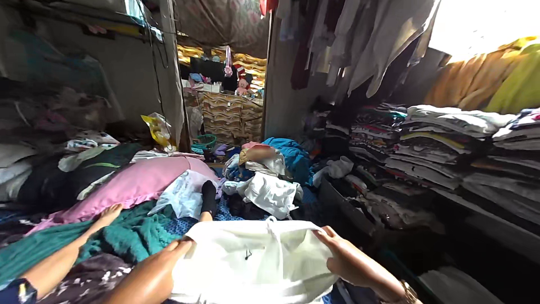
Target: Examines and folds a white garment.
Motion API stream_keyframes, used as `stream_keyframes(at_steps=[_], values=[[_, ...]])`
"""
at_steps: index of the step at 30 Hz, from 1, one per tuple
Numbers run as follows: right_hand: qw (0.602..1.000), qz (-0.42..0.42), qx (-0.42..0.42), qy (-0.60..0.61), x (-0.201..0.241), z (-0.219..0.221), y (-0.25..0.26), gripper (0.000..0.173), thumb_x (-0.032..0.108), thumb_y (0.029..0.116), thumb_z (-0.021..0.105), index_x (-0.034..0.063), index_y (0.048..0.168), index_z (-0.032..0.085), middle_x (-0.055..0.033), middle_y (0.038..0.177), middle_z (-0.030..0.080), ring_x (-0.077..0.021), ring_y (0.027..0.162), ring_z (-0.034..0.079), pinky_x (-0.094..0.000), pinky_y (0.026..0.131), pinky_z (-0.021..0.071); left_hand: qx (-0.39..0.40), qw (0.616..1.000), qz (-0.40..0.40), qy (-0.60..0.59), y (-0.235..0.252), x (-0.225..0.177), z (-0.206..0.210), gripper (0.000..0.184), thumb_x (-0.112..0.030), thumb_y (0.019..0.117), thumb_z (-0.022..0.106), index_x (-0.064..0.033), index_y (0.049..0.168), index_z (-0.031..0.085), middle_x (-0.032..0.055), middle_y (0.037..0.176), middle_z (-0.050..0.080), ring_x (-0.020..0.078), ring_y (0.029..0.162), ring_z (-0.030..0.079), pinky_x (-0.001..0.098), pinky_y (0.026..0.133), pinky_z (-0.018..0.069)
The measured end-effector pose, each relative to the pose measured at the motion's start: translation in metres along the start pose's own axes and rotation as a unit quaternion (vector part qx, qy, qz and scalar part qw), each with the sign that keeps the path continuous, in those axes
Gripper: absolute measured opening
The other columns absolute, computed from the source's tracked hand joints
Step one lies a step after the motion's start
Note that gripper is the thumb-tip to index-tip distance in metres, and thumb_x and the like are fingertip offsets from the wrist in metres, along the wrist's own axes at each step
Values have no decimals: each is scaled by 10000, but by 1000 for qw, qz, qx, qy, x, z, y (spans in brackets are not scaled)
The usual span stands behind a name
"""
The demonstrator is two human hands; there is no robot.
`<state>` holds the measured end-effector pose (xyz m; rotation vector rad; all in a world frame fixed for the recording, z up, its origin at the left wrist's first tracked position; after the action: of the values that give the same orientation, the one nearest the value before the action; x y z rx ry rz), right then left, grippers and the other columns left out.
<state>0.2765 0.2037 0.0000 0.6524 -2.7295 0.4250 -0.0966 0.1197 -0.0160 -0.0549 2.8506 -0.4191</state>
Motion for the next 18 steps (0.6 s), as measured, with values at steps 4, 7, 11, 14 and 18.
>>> stream_keyframes(at_steps=[4, 7, 11, 14, 18], values=[[985, 33, 154, -64, -5, 19, 3, 831, -44, 870, 695, 99, 1603, 330, -311, 1530, 373, -494, 1234, 549, -629, 1001, 466, 136, 990, 10, 39, -7, -9, 11, 673, 54, 933, 606, 67, 1550, 339, 355, 1459, 477, 502, 1355, 481, 643, 1102, 372], [999, 37, 8, -22, -1, -6, -1, 811, -69, 831, 684, 40, 1568, 363, -297, 1512, 397, -465, 1162, 607, -587, 955, 521, -31, 999, -20, -34, -7, 1, -20, 915, 55, 929, 609, -70, 1650, 60, 322, 1489, 458, 506, 1302, 524, 655, 1056, 413], [998, 54, -12, -26, -10, -5, 3, 896, -74, 823, 677, 125, 1612, 301, -290, 1496, 407, -467, 1097, 630, -605, 910, 531, -177, 945, 149, -232, -8, 27, -24, 619, 102, 825, 575, -134, 1394, 630, 140, 1244, 633, 231, 1046, 646, 416, 883, 550], [995, 95, -35, -27, -17, -10, 9, 900, -67, 836, 659, 116, 1621, 257, -296, 1505, 390, -465, 1094, 633, -583, 919, 536, -161, 902, 203, -345, 3, 34, -14, 385, 44, 771, 528, -98, 1084, 701, 21, 1164, 623, 19, 858, 608, 200, 697, 518], [997, 78, -11, -27, -9, -10, 4, 914, -77, 830, 668, 127, 1623, 262, -297, 1492, 411, -468, 1109, 627, -595, 928, 526, -241, 926, 190, -219, 4, 29, -10, 359, 124, 779, 498, -83, 882, 772, 123, 1163, 649, 232, 1086, 623, 434, 909, 528]])
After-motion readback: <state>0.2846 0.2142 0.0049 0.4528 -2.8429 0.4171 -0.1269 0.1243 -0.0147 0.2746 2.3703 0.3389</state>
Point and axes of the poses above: each hand's wrist, its own y-axis towards the middle knuckle, its own z-axis out of the palm, x = y × z, the point moved 4 cm from there along y, towards the middle knuckle
